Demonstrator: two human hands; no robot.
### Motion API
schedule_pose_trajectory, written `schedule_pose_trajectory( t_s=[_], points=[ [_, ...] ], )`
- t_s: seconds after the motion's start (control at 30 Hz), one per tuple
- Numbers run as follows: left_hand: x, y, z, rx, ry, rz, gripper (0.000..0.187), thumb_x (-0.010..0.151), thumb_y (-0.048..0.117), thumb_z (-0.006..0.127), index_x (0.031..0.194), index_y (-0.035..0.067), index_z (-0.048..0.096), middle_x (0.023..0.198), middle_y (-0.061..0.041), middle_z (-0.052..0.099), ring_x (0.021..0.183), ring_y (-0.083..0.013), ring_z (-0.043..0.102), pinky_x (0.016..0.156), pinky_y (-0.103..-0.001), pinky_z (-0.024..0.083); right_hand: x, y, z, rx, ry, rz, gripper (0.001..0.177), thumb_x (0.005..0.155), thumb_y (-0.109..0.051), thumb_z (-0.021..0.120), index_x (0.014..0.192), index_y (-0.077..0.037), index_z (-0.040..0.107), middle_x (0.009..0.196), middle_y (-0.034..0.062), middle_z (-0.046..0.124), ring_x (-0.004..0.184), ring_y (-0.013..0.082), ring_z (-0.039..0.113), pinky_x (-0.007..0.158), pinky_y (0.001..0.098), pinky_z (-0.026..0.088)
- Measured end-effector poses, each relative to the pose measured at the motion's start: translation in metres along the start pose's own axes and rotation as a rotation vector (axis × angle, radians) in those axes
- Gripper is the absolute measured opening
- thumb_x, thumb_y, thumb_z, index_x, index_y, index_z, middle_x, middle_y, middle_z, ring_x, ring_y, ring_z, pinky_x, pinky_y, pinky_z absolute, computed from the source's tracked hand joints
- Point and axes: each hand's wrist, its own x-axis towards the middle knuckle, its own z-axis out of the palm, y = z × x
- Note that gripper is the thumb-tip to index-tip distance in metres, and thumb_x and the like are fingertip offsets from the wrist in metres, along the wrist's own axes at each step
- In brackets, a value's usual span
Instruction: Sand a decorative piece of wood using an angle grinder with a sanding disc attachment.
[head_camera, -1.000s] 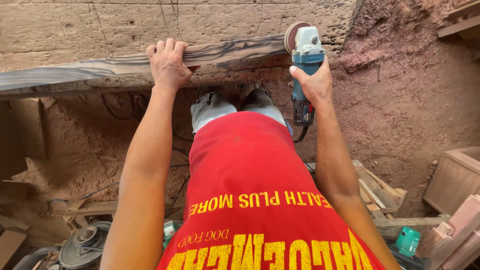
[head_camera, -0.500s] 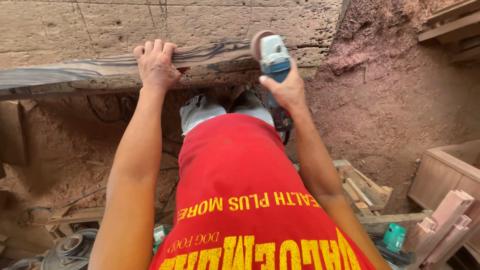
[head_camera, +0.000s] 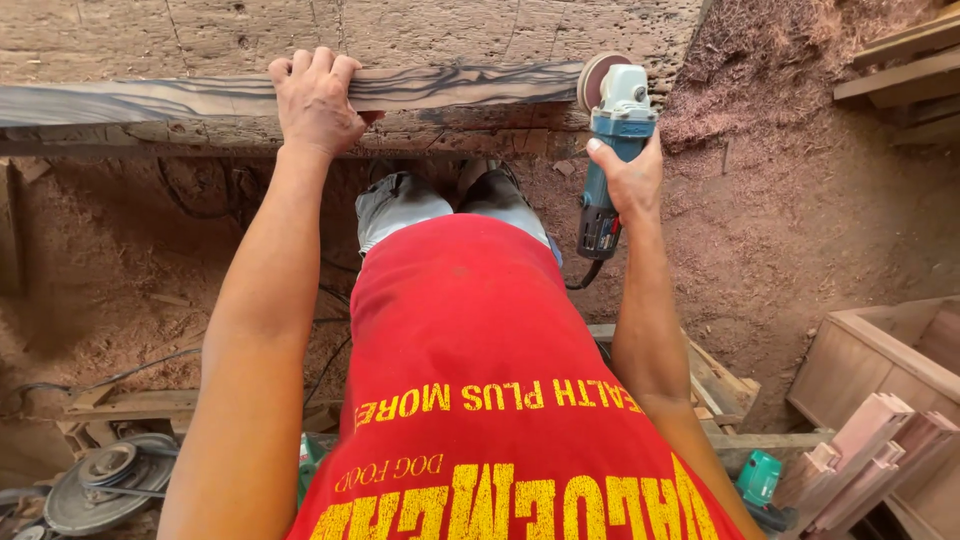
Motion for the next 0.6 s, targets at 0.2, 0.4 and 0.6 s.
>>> schedule_pose_trajectory(
  t_s=[0.2,0.4,0.6],
  points=[
    [-0.001,-0.003,0.002,-0.019,0.039,0.031,0.051,0.075,0.051,0.090,0.111,0.019,0.071,0.111,-0.002,0.062,0.109,-0.0239,0.054,0.098,-0.042,0.032,-0.006,0.003,0.009,-0.016,-0.001,0.062,0.058,0.081,-0.015,0.082,0.129,-0.002,0.052,0.109,0.0086,0.068,0.090,0.0169,0.070,0.077,0.0317,0.062],
    [-0.002,-0.005,0.007,-0.018,0.023,0.044,0.053,0.073,0.050,0.090,0.110,0.018,0.071,0.110,-0.003,0.061,0.108,-0.0253,0.054,0.096,-0.042,0.033,-0.015,0.004,0.025,-0.077,-0.015,0.041,0.057,0.082,-0.019,0.085,0.126,-0.001,0.054,0.107,0.0078,0.070,0.089,0.0160,0.070,0.080,0.0312,0.061],
    [-0.004,-0.010,0.013,0.116,0.043,0.071,0.039,0.073,0.026,0.081,0.111,0.024,0.070,0.107,0.001,0.060,0.111,-0.0211,0.053,0.102,-0.039,0.033,-0.025,-0.024,0.060,-0.350,-0.024,-0.007,0.075,0.078,-0.030,0.090,0.136,-0.002,0.052,0.116,0.0136,0.075,0.103,0.0250,0.075,0.093,0.0353,0.059]
  ],
)
